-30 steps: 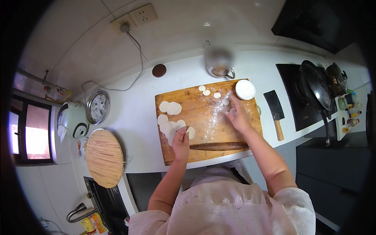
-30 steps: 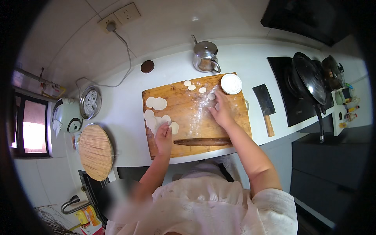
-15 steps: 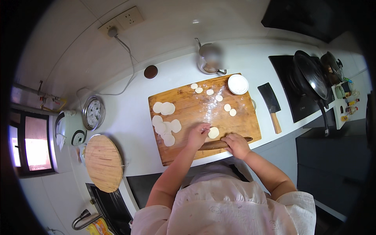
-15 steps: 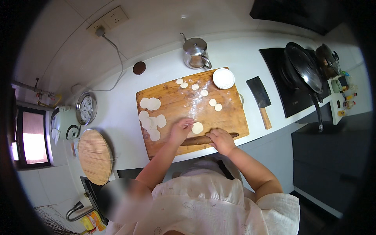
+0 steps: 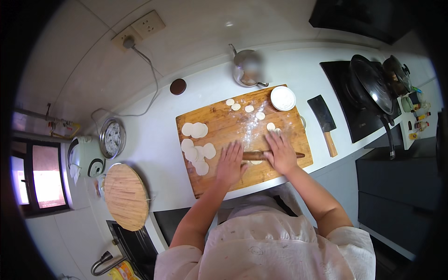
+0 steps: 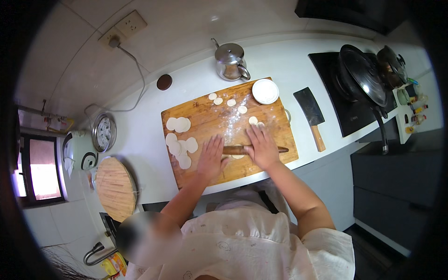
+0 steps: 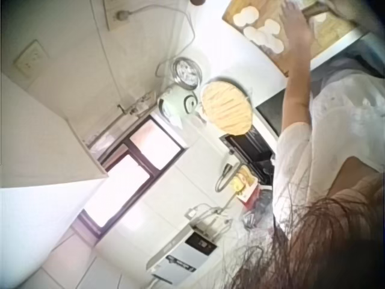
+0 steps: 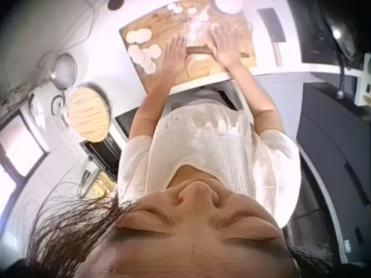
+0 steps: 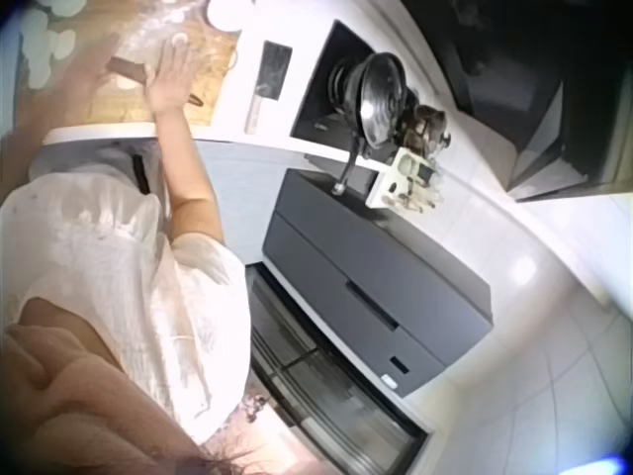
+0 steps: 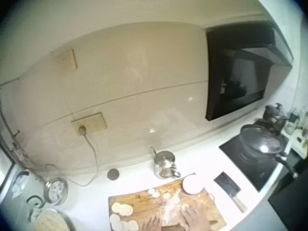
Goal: The person repeatedly rolls small dough balls into flat circular discs using a wooden rolling pin on a floured cutting board. They rotate and reposition each piece to achieve an even shape, then stack the finished discs. At the end, the person walks to the refrigerator and opens the door.
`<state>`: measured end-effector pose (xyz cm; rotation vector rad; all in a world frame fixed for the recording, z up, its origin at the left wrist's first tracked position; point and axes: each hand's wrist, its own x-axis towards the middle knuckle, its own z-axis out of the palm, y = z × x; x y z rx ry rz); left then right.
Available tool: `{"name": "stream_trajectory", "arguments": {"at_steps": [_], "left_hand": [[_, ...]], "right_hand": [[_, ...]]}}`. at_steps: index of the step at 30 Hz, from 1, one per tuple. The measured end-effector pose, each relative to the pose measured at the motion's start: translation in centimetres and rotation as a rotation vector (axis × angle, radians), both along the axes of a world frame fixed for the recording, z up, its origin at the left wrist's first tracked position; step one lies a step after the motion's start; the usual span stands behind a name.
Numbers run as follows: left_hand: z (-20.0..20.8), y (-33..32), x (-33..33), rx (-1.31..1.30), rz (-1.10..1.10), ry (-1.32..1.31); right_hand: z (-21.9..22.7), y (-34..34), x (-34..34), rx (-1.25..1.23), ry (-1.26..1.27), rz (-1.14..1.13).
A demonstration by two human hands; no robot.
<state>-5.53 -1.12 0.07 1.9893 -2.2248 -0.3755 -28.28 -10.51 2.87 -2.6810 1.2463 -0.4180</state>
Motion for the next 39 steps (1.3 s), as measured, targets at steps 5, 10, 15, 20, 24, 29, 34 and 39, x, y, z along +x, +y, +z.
{"name": "stream_trajectory", "arguments": {"at_steps": [5,10,15,20,24,29,34,39], "left_hand": [[0.1,-4.3,0.1,0.004,0.052,0.02],[1.2,2.3,0.4,0.088,-0.07,0.037],[0.7,1.0,0.6,0.069,0.037,0.045],[2.7,-2.0,0.5,0.105,0.085,0.077],[2.7,-0.5,0.5,0.117,0.067,0.3],[3.4,-3.6,-1.5,0.043,0.033,0.348],[1.3,-6.3,-2.0,0.145,-0.106,0.286],[0.3,-7.0,-1.5,0.217,-0.116,0.344]], "right_hand": [[-1.2,-2.2,1.0,0.078,0.034,-0.176],[-0.4,3.8,-1.4,0.252,0.049,0.014],[0.1,0.6,0.5,0.117,0.023,0.059],[-1.7,-1.7,1.0,0.112,-0.004,-0.032],[-0.3,3.2,-1.0,0.215,-0.004,0.05],[-0.8,6.0,-2.3,0.195,-0.053,0.095],[-0.2,4.9,-2.3,0.212,-0.103,0.124],[0.0,4.6,-2.8,0.222,-0.127,0.137]]}}
